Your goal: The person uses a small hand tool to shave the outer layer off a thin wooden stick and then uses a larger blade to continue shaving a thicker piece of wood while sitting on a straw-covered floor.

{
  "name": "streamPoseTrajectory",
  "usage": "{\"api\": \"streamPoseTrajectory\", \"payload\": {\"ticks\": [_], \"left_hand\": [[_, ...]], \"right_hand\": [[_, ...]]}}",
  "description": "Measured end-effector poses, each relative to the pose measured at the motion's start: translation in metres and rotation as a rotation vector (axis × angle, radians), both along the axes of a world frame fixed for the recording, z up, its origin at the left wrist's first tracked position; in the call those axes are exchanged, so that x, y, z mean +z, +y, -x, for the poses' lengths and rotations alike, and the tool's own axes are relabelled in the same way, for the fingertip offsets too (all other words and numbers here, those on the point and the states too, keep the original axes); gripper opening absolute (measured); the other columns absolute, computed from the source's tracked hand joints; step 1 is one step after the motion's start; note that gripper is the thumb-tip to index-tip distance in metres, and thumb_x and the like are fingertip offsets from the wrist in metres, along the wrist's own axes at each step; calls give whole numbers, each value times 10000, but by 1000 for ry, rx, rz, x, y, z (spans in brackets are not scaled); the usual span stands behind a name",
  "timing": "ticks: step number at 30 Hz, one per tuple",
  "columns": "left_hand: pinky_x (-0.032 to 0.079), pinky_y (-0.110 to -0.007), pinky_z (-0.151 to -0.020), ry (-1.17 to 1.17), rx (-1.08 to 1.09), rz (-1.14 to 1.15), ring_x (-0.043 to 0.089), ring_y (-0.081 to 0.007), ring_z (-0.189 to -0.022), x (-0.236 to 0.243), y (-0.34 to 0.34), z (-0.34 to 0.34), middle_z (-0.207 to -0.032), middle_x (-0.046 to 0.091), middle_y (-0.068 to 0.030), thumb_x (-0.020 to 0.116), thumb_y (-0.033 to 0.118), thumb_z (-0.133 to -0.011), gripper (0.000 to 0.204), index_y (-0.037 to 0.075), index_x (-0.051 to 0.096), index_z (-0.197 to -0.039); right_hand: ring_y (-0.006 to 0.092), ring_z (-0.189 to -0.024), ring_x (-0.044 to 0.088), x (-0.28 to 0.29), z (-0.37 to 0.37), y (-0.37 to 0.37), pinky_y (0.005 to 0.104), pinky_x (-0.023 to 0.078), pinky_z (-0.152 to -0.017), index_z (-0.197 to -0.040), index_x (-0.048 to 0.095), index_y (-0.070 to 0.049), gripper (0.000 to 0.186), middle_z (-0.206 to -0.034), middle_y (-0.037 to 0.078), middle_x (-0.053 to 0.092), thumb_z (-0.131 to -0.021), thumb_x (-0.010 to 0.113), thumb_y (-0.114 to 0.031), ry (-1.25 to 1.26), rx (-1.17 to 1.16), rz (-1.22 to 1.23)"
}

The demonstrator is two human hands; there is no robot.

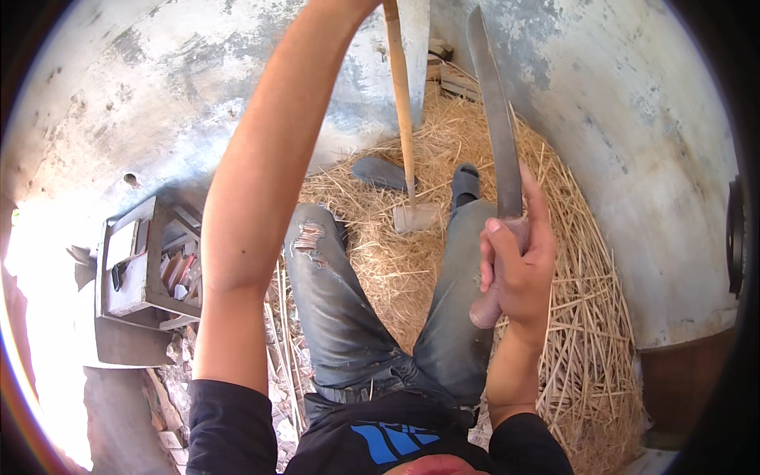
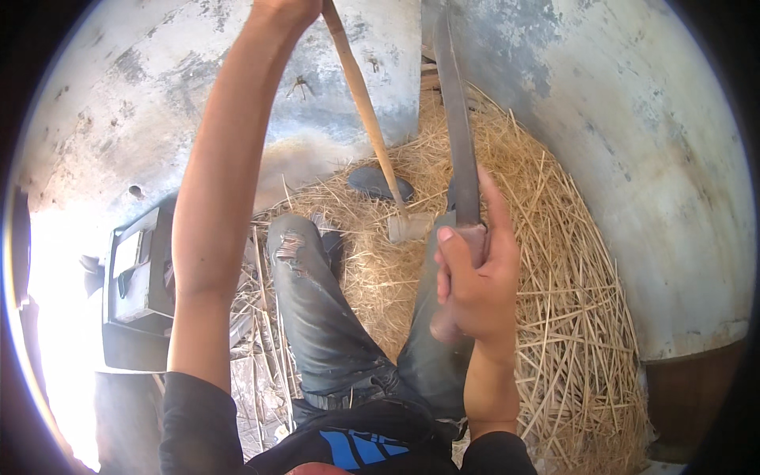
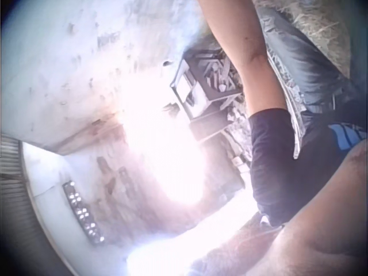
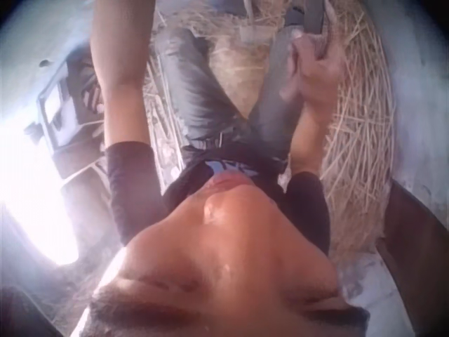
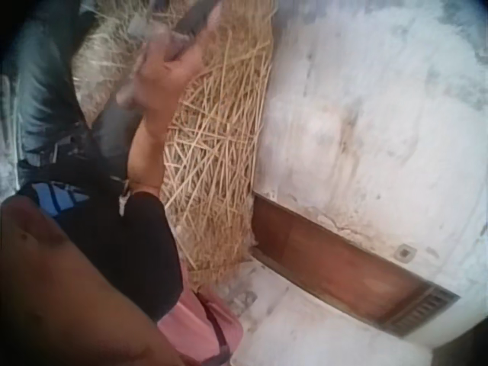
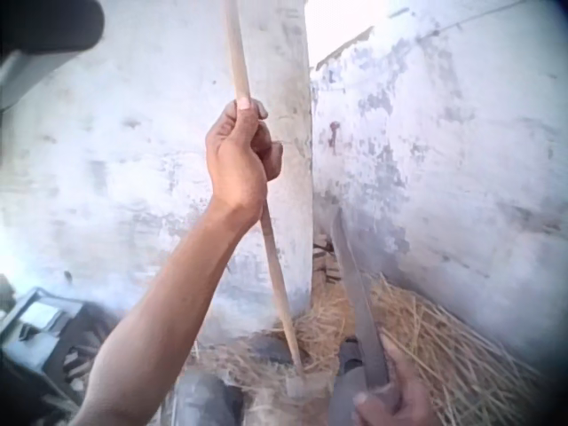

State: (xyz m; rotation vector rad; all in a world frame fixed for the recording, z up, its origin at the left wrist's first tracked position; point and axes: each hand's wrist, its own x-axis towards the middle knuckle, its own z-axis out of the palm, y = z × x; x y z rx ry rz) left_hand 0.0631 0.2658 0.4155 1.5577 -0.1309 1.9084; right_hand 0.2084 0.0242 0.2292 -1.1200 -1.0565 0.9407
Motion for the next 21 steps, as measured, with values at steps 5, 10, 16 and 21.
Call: {"api": "streamPoseTrajectory", "payload": {"ticks": [5,10,16,21], "left_hand": [[236,-265,-406,-29,10,8,278,-70,-435,0,-14,-14,-584,368,46,510,313,-1097,322,104,532,-853],[227,-252,-408,-46,-7,14,294,-53,-440,-8,-26,-35,-554,357,64,517,336,-1094,357,111,523,-817],[225,-248,-409,-78,45,-34,306,-52,-441,-3,-29,-22,-568,379,58,523,334,-1093,360,109,524,-811],[227,-251,-406,-74,177,-68,311,-55,-440,0,-21,-18,-579,377,54,527,338,-1091,367,112,512,-802]], "right_hand": [[25,-447,439,13,24,-6,217,354,-407,-1635,245,-55,726,-576,-44,495,-976,546,-25,-64,4,-177],[25,-431,410,8,31,-15,219,354,-411,-1637,214,-24,721,-565,-70,472,-979,508,-1,-77,142,-120],[35,-439,418,42,24,-17,219,354,-397,-1635,198,-6,720,-621,-22,539,-980,497,0,30,-67,-412],[34,-452,420,7,38,-14,226,352,-388,-1633,227,-16,697,-664,-9,547,-991,500,2,-1,-17,-449]]}}
